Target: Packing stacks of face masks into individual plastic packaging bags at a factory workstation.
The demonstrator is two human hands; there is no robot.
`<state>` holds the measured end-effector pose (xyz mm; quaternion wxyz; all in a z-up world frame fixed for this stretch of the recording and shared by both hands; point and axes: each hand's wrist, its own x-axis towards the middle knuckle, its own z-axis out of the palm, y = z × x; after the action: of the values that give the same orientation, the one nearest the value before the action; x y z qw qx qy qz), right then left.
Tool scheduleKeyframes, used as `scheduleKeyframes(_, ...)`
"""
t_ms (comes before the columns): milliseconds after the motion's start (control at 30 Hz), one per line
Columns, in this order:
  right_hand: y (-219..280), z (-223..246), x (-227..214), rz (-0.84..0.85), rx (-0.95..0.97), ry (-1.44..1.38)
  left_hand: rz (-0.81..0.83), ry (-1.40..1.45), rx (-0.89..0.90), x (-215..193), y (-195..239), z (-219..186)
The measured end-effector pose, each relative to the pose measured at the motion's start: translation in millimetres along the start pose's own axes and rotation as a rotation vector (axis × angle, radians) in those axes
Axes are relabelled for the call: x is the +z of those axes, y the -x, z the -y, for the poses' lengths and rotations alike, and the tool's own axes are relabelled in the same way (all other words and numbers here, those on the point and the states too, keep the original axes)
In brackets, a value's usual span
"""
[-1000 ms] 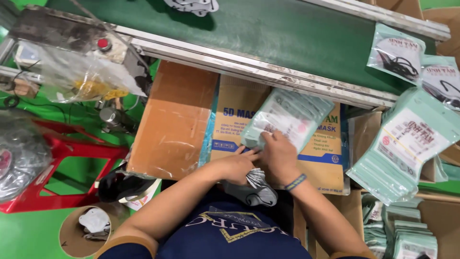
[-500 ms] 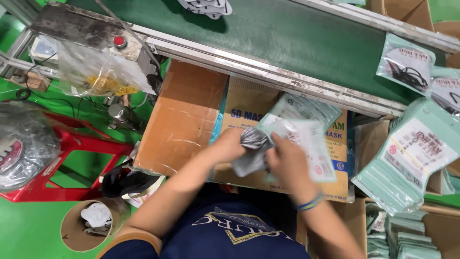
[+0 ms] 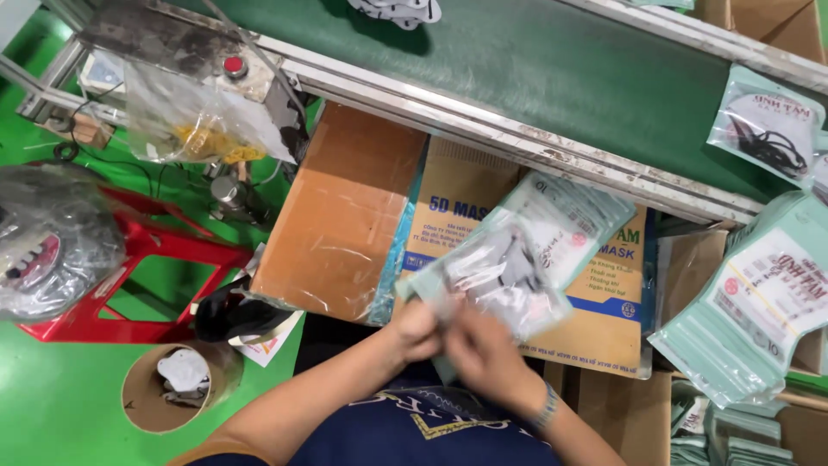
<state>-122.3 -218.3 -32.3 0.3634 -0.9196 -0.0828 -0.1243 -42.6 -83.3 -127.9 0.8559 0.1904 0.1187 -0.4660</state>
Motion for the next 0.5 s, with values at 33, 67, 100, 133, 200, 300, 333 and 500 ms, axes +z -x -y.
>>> scheduleKeyframes(33, -2.3, 16.3, -17.5, 0.071, -0.064, -0.042, 0.177, -0.346, -0.027, -16.5, 1.1, 5.9)
scheduleKeyframes(67, -4.7, 33.0, -34.0, 0.139, -0.125, -0.085, 0.356, -0.692, -0.057, -33.4, 2.9, 10.9)
scheduleKeyframes(100, -19.6, 30.5, -46.1, 0.139, -0.118, -0.089, 0.353, -0.691, -0.064, -18.7, 11.4, 5.1)
scheduleKeyframes(133, -33.0, 28.1, -59.6, 0.189, -0.116, -0.099, 0.466, -1.067, 0.077, -3.4, 20.0, 1.8)
scheduleKeyframes(200, -41.9, 13.3, -73.3, 0.242, -0.108, -0.108, 0.58, -1.437, 0.225, 25.5, 35.0, -3.4)
scheduleKeyframes(300, -34.9, -17.8, -73.6, 0.446, 0.194, -0.243, 0.361, -1.693, 0.191, 58.6, 49.7, -17.9)
scheduleKeyframes(333, -31.1, -24.6, -72.0, 0.437, 0.306, -0.356, 0.187, -1.829, 0.278, 61.6, 54.4, -22.1)
scheduleKeyframes(500, -13.9, -46.4, -61.9, 0.265, 0.534, -0.563, -0.023, -1.858, 0.925, 132.8, 92.3, -69.3)
